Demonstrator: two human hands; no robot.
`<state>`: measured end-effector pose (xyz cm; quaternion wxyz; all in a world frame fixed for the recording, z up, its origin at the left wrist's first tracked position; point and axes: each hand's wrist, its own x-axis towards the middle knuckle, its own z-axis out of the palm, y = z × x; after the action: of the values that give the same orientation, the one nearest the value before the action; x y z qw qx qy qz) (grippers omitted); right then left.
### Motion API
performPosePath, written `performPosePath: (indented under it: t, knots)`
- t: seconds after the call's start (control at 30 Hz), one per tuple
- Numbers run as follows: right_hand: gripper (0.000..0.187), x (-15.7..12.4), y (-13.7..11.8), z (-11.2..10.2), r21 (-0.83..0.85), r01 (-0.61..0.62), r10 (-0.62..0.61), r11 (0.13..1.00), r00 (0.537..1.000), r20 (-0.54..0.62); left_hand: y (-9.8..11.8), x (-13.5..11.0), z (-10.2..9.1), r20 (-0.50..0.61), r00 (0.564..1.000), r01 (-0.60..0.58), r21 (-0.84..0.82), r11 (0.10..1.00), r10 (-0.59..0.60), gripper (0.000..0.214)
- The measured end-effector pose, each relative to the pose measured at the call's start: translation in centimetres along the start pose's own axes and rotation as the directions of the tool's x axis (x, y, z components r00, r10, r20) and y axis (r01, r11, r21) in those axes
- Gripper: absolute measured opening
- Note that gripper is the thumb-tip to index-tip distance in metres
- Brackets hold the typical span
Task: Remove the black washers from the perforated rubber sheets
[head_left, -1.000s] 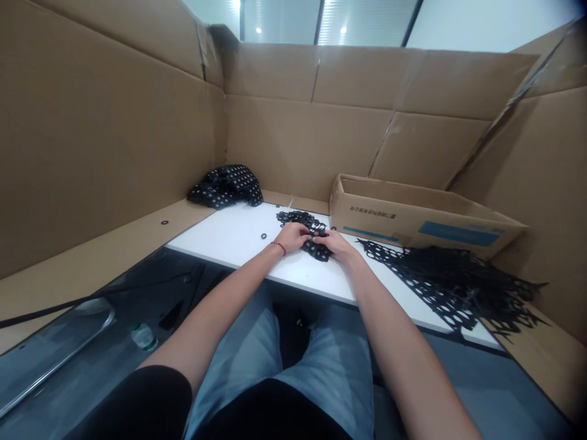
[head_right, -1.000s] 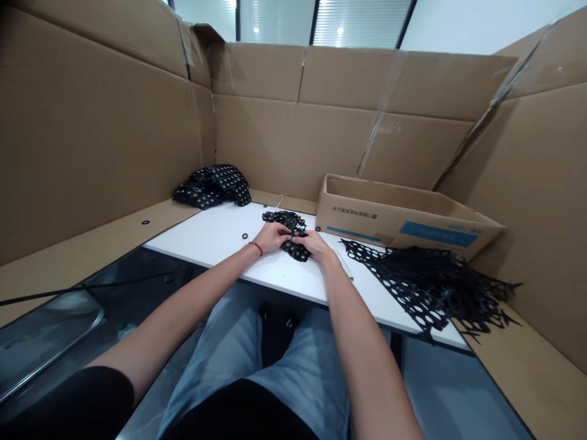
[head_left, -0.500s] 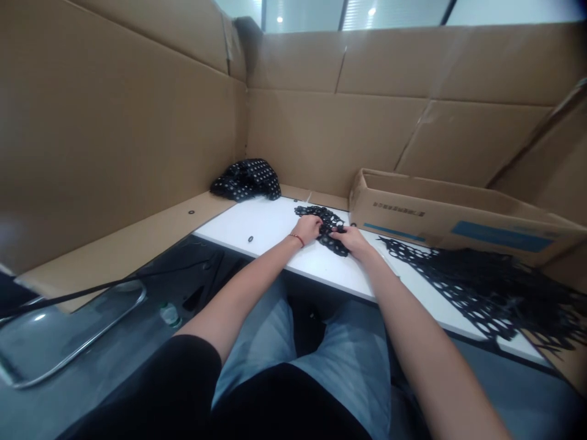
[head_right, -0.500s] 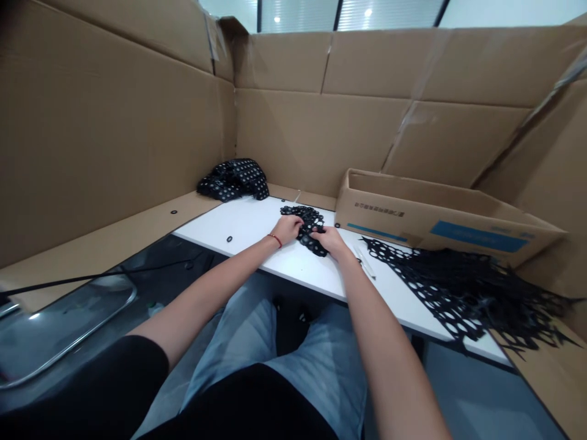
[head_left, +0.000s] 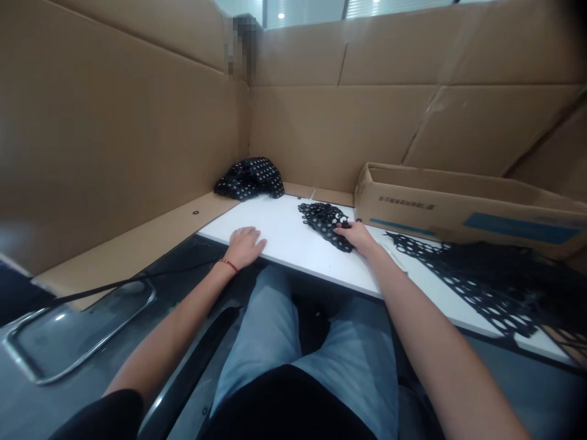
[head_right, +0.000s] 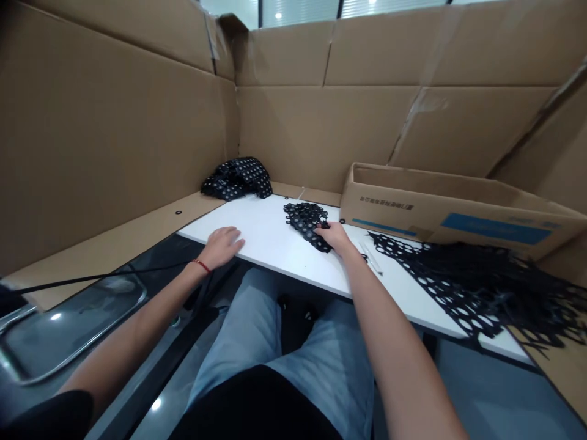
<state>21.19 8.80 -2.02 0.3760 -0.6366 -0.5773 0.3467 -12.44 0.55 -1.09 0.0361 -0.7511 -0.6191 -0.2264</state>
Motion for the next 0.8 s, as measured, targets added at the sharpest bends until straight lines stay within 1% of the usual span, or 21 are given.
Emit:
performPosePath:
  t: [0.03, 0.1, 0.13, 0.2, 0.27, 0.3, 0.37, 0.43, 0.5, 0.63, 0.73, 0.8]
  knots:
    - [0.033, -0.1, 0.0, -0.1, 0.003, 0.005, -0.005, 1.000, 1.000, 0.000, 1.3, 1.1, 0.6, 0.016, 0.999, -0.050, -0.028, 0.998, 0.050, 0.034]
    - [0.033, -0.2, -0.1, -0.2, 0.006, 0.011, -0.011, 1.000, 1.000, 0.001, 5.1, 3.9, 1.6, 0.039, 0.985, -0.164, -0.099, 0.982, 0.168, 0.033]
    - [0.033, -0.3, -0.1, -0.2, 0.007, 0.014, -0.014, 1.000, 1.000, -0.001, 7.1, 5.5, 2.1, 0.058, 0.969, -0.229, -0.145, 0.963, 0.239, 0.031]
    - [0.033, -0.3, -0.1, -0.3, 0.009, 0.024, -0.024, 1.000, 1.000, 0.003, 10.8, 8.4, 3.2, 0.103, 0.930, -0.323, -0.229, 0.918, 0.353, 0.027]
    - [0.033, -0.3, 0.0, -0.2, 0.016, 0.044, -0.045, 0.999, 0.999, 0.019, 13.3, 10.6, 4.6, 0.135, 0.905, -0.354, -0.286, 0.890, 0.403, 0.031]
    - [0.033, -0.3, 0.0, -0.2, 0.021, 0.055, -0.055, 0.998, 0.998, 0.028, 14.0, 11.4, 5.4, 0.152, 0.900, -0.350, -0.311, 0.884, 0.409, 0.032]
    - [0.033, -0.3, 0.0, -0.2, 0.030, 0.073, -0.074, 0.997, 0.996, 0.046, 14.3, 12.4, 7.1, 0.182, 0.894, -0.325, -0.366, 0.872, 0.409, 0.031]
    - [0.033, -0.3, -0.1, -0.2, 0.040, 0.085, -0.088, 0.996, 0.994, 0.060, 13.7, 12.8, 8.4, 0.207, 0.894, -0.284, -0.426, 0.859, 0.398, 0.032]
    - [0.033, -0.4, -0.1, -0.2, 0.049, 0.095, -0.099, 0.994, 0.993, 0.070, 12.9, 12.9, 9.3, 0.214, 0.902, -0.236, -0.484, 0.843, 0.376, 0.032]
    - [0.033, -0.5, -0.4, -0.1, 0.050, 0.101, -0.104, 0.994, 0.993, 0.060, 12.1, 13.5, 10.0, 0.186, 0.944, -0.129, -0.551, 0.825, 0.272, 0.030]
    - [0.033, -0.3, -0.4, -0.1, 0.022, 0.065, -0.066, 0.998, 0.998, 0.020, 11.7, 14.1, 10.1, 0.149, 0.976, -0.053, -0.540, 0.840, 0.157, 0.034]
    - [0.034, -0.1, -0.3, -0.2, 0.005, 0.035, -0.035, 0.999, 0.999, -0.006, 11.3, 14.3, 10.0, 0.101, 0.991, -0.023, -0.507, 0.862, 0.086, 0.035]
